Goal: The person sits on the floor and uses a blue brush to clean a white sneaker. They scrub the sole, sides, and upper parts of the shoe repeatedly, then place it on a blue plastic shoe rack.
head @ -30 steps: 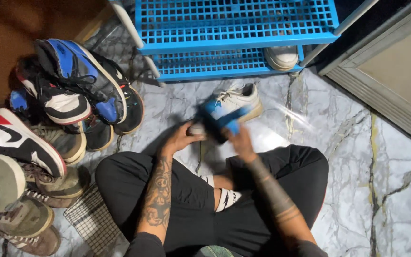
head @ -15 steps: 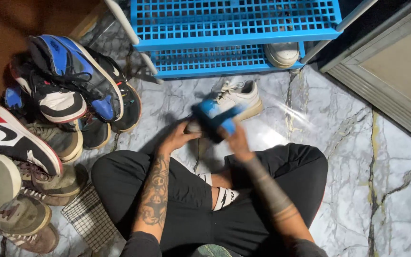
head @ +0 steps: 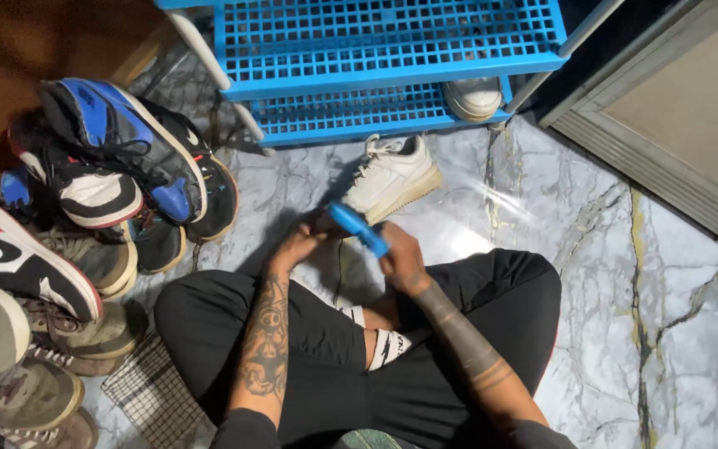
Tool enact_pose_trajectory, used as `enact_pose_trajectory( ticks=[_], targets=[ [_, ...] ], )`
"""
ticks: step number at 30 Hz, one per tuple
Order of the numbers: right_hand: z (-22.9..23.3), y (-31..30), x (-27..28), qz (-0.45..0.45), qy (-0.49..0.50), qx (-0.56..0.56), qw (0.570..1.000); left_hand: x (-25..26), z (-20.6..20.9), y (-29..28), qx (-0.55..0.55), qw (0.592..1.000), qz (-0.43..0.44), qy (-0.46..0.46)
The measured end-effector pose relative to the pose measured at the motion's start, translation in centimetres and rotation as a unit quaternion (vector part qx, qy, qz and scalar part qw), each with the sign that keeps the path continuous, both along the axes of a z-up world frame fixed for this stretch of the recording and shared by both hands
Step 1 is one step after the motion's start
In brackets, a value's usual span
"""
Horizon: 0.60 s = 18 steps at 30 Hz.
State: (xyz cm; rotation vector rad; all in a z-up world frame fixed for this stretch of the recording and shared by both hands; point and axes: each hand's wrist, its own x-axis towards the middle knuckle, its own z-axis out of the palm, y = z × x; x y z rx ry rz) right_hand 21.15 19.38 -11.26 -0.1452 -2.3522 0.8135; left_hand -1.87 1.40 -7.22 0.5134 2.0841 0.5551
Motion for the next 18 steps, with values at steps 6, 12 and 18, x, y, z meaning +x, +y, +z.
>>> enact_pose_trajectory(
  ticks=[6,12,18],
  targets=[
    [2.8,11.2,4.3,-0.281,0.083,-0.225,0.929,1.6,4.3,0.3,0.298,0.949,0.036,-0.092],
    [0.2,2.1,1.5,-0.236,-0.040,0.129,0.962,0.7,2.0,-0.4,0.282,0.956,0.018,-0.078],
    [1.3,1.6,0.1,-0.005,0.059,-0.235,0.970,1.0,3.1,0.1,0.299,0.949,0.033,-0.099]
  ],
)
